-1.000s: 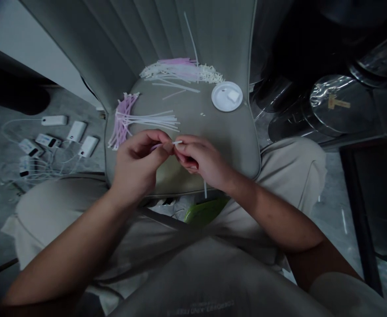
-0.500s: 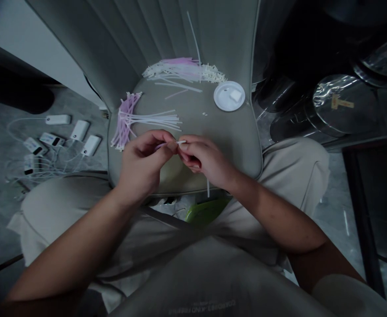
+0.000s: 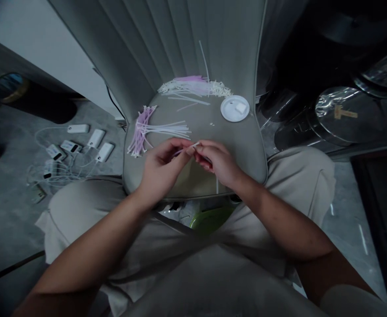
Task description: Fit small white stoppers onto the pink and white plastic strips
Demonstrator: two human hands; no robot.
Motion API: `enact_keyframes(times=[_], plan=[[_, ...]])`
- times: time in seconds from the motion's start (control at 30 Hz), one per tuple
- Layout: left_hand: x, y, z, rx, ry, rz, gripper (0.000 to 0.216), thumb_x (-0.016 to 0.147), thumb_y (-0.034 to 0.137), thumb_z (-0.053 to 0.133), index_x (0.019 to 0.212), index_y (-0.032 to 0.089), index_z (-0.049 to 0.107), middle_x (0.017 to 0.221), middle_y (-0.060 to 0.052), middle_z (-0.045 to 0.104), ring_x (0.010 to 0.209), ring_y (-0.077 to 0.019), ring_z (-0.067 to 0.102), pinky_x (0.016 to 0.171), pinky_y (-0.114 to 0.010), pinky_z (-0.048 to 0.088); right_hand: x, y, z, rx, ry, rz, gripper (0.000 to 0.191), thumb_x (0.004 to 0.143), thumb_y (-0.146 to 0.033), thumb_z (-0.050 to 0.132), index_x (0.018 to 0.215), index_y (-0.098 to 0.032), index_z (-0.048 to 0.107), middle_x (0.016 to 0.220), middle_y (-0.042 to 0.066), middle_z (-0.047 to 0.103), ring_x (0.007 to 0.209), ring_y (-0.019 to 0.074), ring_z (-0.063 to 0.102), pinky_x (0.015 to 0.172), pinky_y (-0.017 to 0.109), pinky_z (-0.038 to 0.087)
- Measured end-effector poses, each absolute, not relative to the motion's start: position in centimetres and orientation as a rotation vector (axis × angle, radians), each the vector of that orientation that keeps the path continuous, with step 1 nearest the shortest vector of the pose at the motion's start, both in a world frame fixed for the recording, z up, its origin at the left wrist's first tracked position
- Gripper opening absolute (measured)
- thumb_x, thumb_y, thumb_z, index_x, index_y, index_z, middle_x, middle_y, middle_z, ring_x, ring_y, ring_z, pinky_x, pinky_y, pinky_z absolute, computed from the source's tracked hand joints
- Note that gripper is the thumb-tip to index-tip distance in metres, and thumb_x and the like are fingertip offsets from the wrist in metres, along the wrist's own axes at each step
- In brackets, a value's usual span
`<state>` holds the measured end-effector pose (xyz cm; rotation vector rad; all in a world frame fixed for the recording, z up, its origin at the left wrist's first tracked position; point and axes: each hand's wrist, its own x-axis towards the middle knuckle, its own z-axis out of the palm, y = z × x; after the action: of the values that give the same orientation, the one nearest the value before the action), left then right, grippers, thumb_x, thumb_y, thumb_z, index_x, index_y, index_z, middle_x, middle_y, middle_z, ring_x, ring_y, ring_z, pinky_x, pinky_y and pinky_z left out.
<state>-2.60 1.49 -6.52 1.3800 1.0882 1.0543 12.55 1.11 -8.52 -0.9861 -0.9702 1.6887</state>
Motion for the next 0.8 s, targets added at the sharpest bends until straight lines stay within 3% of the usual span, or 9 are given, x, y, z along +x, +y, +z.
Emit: enact_keyframes(times=[0.07, 0.17, 0.3, 0.47, 0.63, 0.8], plan=[[-2.8, 1.6, -6.8, 1.5, 1.099, 1.051, 0.015, 0.088, 0.034, 0.071, 0.093, 0.02, 0.076, 0.088, -0.002, 0.073, 0.082, -0.0129, 0.064, 0.077, -0.024, 0.049, 12.8, 1.2, -8.7, -1.042, -1.007, 1.649, 0.022, 0.083, -0.032, 0.057, 0.066, -0.017, 0.059, 0.051, -0.006, 0.045, 0.042, 0.0066, 0.035, 0.038, 0.019, 0.023], [-3.2, 2.1, -7.0, 1.569, 1.125, 1.067, 0.014, 0.088, 0.034, 0.072, 0.089, 0.021, 0.077, 0.084, -0.002, 0.072, 0.081, -0.013, 0.064, 0.076, -0.024, 0.047, 13.3, 1.4, -8.9, -1.048, -1.041, 1.619, 0.024, 0.085, -0.033, 0.059, 0.067, -0.017, 0.062, 0.053, -0.004, 0.053, 0.046, 0.0087, 0.047, 0.044, 0.02, 0.036], [-3.7, 2.8, -6.6, 1.382, 1.158, 1.105, 0.017, 0.084, 0.035, 0.074, 0.084, 0.019, 0.074, 0.081, -0.001, 0.071, 0.074, -0.0111, 0.061, 0.071, -0.023, 0.047, 13.8, 2.4, -9.2, -1.169, -0.914, 1.379, 0.02, 0.085, -0.038, 0.065, 0.088, -0.018, 0.07, 0.076, 0.0, 0.069, 0.067, 0.0113, 0.063, 0.062, 0.022, 0.049], [-4.0, 2.6, -5.8, 1.242, 1.114, 1.153, 0.022, 0.081, 0.038, 0.076, 0.079, 0.017, 0.07, 0.074, 0.001, 0.068, 0.07, -0.01, 0.059, 0.068, -0.022, 0.047, 14.4, 3.8, -10.1, -1.168, -0.71, 1.259, 0.033, 0.081, -0.049, 0.074, 0.079, -0.021, 0.059, 0.072, -0.003, 0.06, 0.065, 0.0102, 0.06, 0.063, 0.023, 0.05], [-4.7, 2.5, -5.4, 0.983, 1.017, 1.182, 0.028, 0.082, 0.044, 0.076, 0.083, 0.017, 0.065, 0.089, -0.004, 0.077, 0.079, -0.0115, 0.071, 0.075, -0.023, 0.052, 14.4, 3.9, -10.1, -1.111, -0.664, 1.243, 0.038, 0.082, -0.05, 0.073, 0.07, -0.021, 0.051, 0.063, -0.006, 0.048, 0.057, 0.0078, 0.052, 0.06, 0.022, 0.047], [-6.3, 3.1, -4.9, 0.784, 1.032, 1.22, 0.036, 0.076, 0.047, 0.08, 0.088, 0.02, 0.059, 0.078, 0.0, 0.073, 0.064, -0.0109, 0.069, 0.064, -0.022, 0.053, 14.3, 3.5, -9.8, -1.107, -0.693, 1.256, 0.03, 0.08, -0.045, 0.075, 0.077, -0.02, 0.059, 0.063, -0.006, 0.052, 0.057, 0.0079, 0.051, 0.058, 0.021, 0.047]])
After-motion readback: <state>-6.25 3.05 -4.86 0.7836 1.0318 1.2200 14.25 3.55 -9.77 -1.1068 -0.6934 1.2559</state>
